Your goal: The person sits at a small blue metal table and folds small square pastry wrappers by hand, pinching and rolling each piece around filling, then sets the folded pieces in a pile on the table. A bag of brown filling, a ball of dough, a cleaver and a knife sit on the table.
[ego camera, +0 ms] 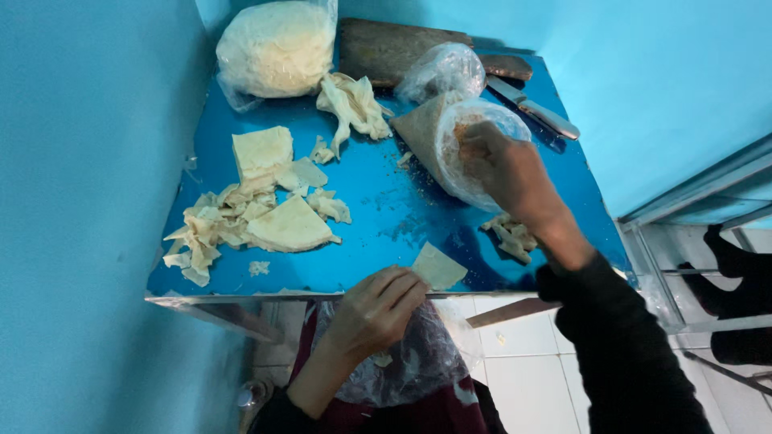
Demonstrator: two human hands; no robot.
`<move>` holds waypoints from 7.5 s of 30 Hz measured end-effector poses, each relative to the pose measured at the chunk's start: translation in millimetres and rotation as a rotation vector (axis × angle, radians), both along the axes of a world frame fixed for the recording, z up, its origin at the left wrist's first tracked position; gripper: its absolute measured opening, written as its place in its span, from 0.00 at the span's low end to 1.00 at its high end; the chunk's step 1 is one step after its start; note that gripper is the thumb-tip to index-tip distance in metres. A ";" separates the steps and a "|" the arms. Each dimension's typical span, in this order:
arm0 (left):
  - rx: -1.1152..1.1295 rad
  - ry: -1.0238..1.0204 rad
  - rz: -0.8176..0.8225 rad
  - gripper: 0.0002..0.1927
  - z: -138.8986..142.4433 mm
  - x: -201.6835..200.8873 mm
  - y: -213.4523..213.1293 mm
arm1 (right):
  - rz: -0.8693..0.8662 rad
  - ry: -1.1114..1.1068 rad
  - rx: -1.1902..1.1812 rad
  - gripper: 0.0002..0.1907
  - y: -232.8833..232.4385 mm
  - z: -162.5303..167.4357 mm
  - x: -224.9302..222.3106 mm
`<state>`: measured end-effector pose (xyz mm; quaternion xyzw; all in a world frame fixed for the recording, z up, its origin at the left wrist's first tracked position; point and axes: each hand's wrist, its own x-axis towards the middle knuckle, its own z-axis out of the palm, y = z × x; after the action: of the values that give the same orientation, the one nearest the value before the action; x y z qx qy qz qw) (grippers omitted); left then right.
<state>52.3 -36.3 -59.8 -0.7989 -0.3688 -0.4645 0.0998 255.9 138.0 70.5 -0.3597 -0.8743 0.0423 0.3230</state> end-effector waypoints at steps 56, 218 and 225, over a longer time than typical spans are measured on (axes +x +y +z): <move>-0.491 -0.396 0.059 0.07 46.0 18.3 -17.6 | 0.041 -0.079 -0.339 0.33 -135.3 -30.9 5.6; -0.594 -1.293 -0.490 0.45 68.2 30.5 -11.4 | 0.117 0.271 -0.067 0.27 -138.2 -56.9 -57.5; -0.748 -1.534 -0.828 0.38 61.7 29.0 -14.1 | 0.094 0.314 -0.056 0.30 -149.3 -54.5 -50.4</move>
<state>81.4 -50.4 1.9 -0.3233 -0.1460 -0.7129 -0.6049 205.5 -11.3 15.9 -0.3164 -0.8275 0.1372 0.4431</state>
